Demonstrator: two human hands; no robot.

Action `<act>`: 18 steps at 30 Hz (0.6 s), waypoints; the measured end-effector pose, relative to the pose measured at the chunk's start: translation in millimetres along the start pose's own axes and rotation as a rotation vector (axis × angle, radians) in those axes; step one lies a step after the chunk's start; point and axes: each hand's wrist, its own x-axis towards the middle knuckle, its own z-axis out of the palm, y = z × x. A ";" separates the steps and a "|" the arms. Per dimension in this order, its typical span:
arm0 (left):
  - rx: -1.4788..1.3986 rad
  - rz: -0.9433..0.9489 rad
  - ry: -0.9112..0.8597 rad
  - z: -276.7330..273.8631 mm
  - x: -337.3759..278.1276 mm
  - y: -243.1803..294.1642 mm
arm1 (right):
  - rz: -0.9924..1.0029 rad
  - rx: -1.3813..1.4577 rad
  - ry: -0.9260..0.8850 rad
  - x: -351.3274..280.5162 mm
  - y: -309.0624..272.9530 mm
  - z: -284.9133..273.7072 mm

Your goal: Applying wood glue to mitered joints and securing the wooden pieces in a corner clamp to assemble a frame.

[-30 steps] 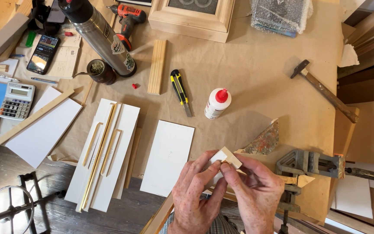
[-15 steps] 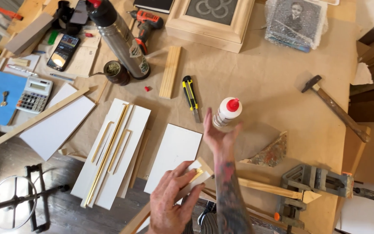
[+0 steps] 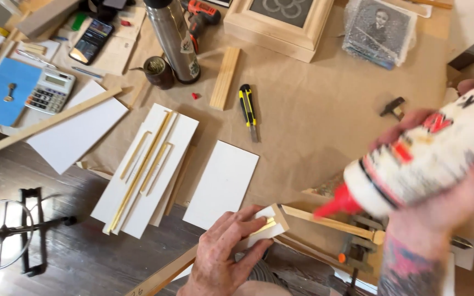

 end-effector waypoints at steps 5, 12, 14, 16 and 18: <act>0.006 0.121 -0.045 7.0 -2.3 21.1 | -0.099 -0.220 -0.176 -32.8 -21.5 11.2; -0.020 0.134 -0.044 11.3 -1.3 40.1 | 0.034 -0.183 -0.050 -36.9 -31.1 28.3; -0.032 0.138 -0.047 10.2 -1.3 45.7 | 0.069 -0.156 -0.070 -36.2 -31.1 25.3; -0.036 0.136 -0.051 8.6 -1.1 48.7 | 0.067 -0.170 -0.081 -37.5 -32.2 28.0; -0.041 0.138 -0.055 9.0 -1.6 49.2 | 0.061 -0.184 -0.091 -37.0 -33.2 29.3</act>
